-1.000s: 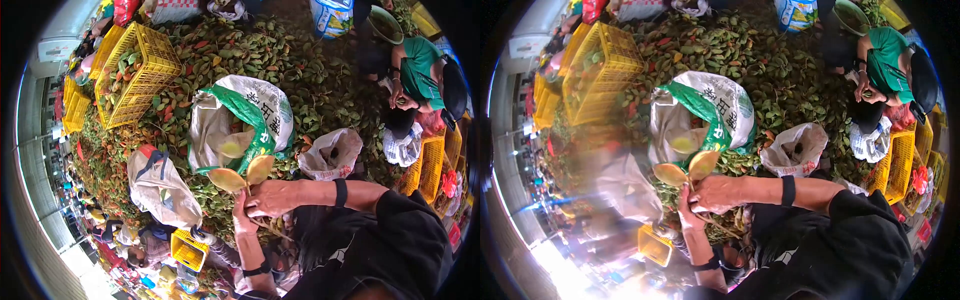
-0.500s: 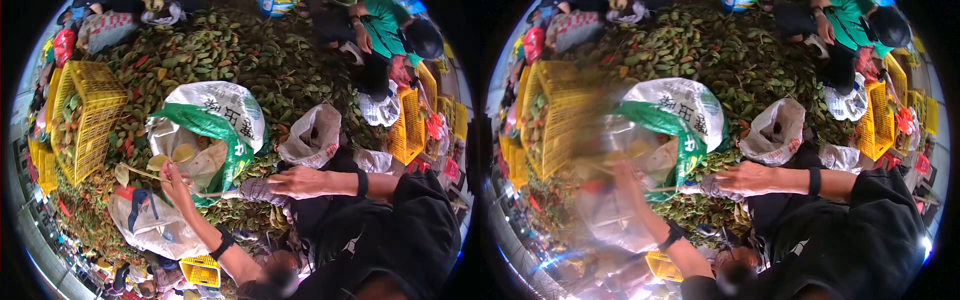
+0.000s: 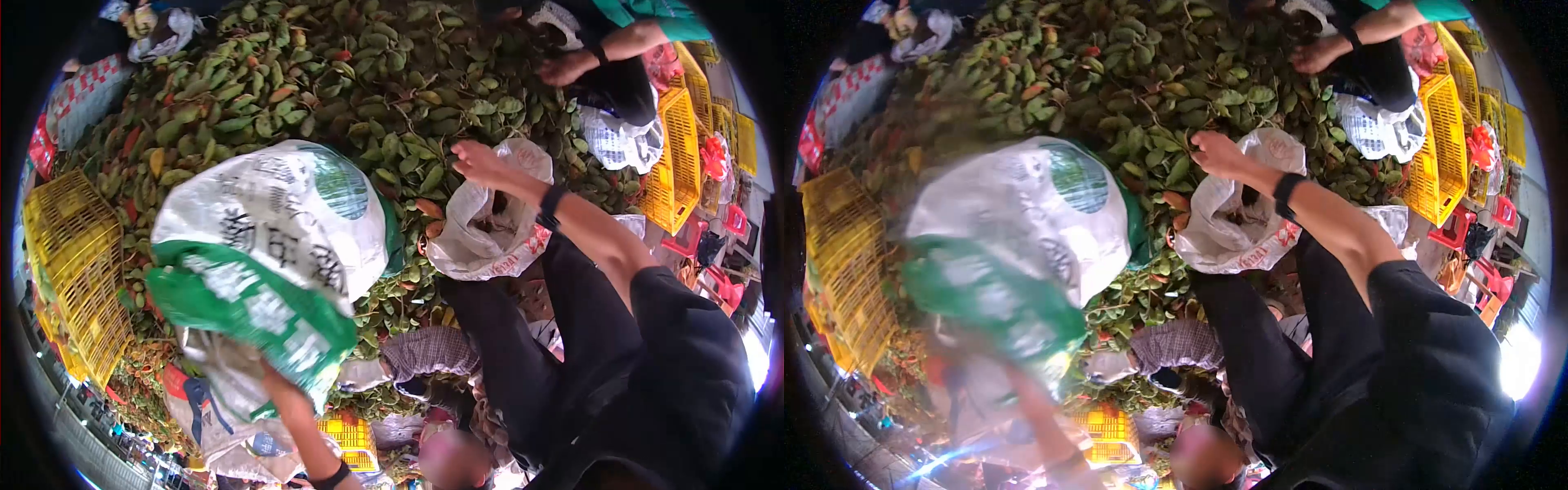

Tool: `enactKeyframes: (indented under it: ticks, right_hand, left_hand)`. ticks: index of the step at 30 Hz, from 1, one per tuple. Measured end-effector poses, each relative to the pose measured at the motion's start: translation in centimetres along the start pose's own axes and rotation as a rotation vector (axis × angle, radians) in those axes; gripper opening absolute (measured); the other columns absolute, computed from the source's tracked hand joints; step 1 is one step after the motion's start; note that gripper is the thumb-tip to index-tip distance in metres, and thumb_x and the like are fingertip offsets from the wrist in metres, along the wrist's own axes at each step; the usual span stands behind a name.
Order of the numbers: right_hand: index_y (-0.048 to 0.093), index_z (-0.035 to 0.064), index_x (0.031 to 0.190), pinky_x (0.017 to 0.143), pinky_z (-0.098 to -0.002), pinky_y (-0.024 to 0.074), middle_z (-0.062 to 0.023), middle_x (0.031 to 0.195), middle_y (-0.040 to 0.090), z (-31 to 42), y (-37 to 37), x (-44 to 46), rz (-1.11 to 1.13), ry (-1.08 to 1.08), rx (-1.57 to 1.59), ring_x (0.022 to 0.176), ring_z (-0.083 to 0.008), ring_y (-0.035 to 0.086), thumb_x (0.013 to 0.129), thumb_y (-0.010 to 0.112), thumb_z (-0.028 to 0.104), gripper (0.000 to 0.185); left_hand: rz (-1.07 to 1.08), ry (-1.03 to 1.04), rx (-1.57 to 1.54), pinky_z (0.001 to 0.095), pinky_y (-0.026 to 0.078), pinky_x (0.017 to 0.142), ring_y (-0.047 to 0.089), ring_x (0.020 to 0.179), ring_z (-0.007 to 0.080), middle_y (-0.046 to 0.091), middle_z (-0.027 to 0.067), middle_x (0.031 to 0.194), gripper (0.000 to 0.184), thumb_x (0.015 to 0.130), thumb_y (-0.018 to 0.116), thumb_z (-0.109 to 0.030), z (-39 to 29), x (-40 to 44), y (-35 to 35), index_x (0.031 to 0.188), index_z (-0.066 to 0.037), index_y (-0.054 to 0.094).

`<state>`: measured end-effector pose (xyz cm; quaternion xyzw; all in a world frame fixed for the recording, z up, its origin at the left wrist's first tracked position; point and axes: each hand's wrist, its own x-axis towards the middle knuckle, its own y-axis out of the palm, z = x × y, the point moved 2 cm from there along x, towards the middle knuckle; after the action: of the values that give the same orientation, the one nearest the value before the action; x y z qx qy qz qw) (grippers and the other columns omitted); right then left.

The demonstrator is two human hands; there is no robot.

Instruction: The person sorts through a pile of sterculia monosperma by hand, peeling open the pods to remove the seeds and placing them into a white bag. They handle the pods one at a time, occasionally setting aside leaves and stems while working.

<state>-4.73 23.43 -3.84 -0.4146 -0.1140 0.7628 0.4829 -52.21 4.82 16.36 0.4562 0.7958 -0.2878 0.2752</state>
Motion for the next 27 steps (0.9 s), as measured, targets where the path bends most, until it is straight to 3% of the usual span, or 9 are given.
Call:
enactKeyframes:
  ticks: [2,8,11,15,18,21,23,25,27]
  right_hand:
    - [0.045,-0.0025,0.124,0.092,-0.0454,0.0454,-0.0245,0.107,0.059,-3.1,3.7,3.6,-0.136,0.018,-0.153,0.105,-0.0395,0.056,0.086,0.061,0.028,0.051]
    - [0.05,-0.0023,0.113,0.067,-0.0472,0.0475,-0.0185,0.091,0.063,-6.6,9.2,7.9,0.044,0.154,-0.11,0.08,-0.0332,0.062,0.086,0.059,0.031,0.044]
    - [0.058,0.0062,0.085,0.048,-0.0234,0.0379,0.001,0.066,0.053,-7.3,7.1,5.3,0.208,0.302,0.603,0.057,-0.006,0.046,0.092,0.057,0.021,0.017]
    - [0.055,0.008,0.088,0.051,-0.0247,0.0361,0.0047,0.069,0.045,-4.4,0.9,-1.0,0.259,0.389,1.115,0.057,-0.0063,0.04,0.091,0.059,0.018,0.011]
    - [0.053,0.0082,0.087,0.051,-0.0235,0.0343,0.0051,0.068,0.042,-1.7,-4.2,-4.7,0.303,0.309,1.385,0.056,-0.0057,0.037,0.091,0.06,0.017,0.012]
    - [0.051,0.0087,0.086,0.051,-0.0223,0.0324,0.0056,0.067,0.04,1.0,-9.6,-9.1,0.484,0.183,1.5,0.057,-0.0052,0.037,0.091,0.06,0.016,0.012]
    - [0.051,0.0087,0.086,0.051,-0.022,0.0319,0.0056,0.067,0.04,3.0,-13.1,-12.8,0.473,0.178,1.52,0.057,-0.0048,0.037,0.09,0.061,0.015,0.012]
    - [0.05,0.0084,0.086,0.05,-0.0217,0.0312,0.0055,0.067,0.041,5.4,-16.1,-16.9,0.442,0.242,1.572,0.057,-0.0043,0.038,0.088,0.063,0.013,0.014]
    - [0.052,0.0072,0.087,0.05,-0.0213,0.0305,0.0049,0.066,0.042,6.7,-18.3,-20.7,0.506,0.23,1.612,0.055,-0.004,0.038,0.085,0.068,0.013,0.017]
  left_hand:
    - [0.42,0.148,0.452,0.0392,0.042,0.094,0.049,0.114,0.0243,0.049,0.0161,0.128,0.047,0.094,0.05,-0.029,-4.1,-1.0,0.0,0.128,0.002,0.046]
    - [0.101,0.29,0.479,0.0424,0.04,0.096,0.046,0.118,0.0262,0.049,0.0167,0.128,0.046,0.093,0.052,-0.028,-1.6,3.1,-1.5,0.126,0.003,0.047]
    - [-0.001,0.415,0.452,0.0439,0.039,0.097,0.045,0.119,0.0272,0.048,0.0169,0.128,0.046,0.093,0.053,-0.028,-1.6,2.5,-1.7,0.125,0.004,0.048]
    - [-0.215,0.683,0.465,0.0455,0.038,0.098,0.043,0.121,0.0282,0.048,0.0172,0.128,0.046,0.092,0.054,-0.027,-5.4,-2.9,1.4,0.124,0.004,0.049]
    - [-0.779,1.193,1.315,0.0477,0.035,0.101,0.042,0.12,0.0362,0.04,0.0223,0.13,0.052,0.088,0.061,-0.025,-9.4,-12.3,8.3,0.126,0.007,0.043]
    - [-0.485,1.165,0.75,0.0445,0.044,0.093,0.052,0.107,0.0323,0.054,0.0207,0.107,0.045,0.088,0.061,-0.02,-4.3,-17.9,16.5,0.121,0.006,0.044]
    - [0.052,0.689,0.204,0.0365,0.05,0.085,0.056,0.105,0.0294,0.056,0.0195,0.11,0.036,0.091,0.056,-0.017,-4.3,-19.4,26.3,0.12,0.002,0.047]
    - [0.513,-0.318,-0.969,0.0449,0.039,0.099,0.05,0.114,0.0304,0.053,0.0177,0.122,0.051,0.093,0.053,-0.033,3.1,-18.8,32.6,0.131,-0.003,0.04]
    - [0.478,-0.429,-0.931,0.0467,0.039,0.1,0.051,0.114,0.0297,0.052,0.013,0.125,0.06,0.089,0.053,-0.05,4.7,-19.7,38.5,0.133,-0.009,0.042]
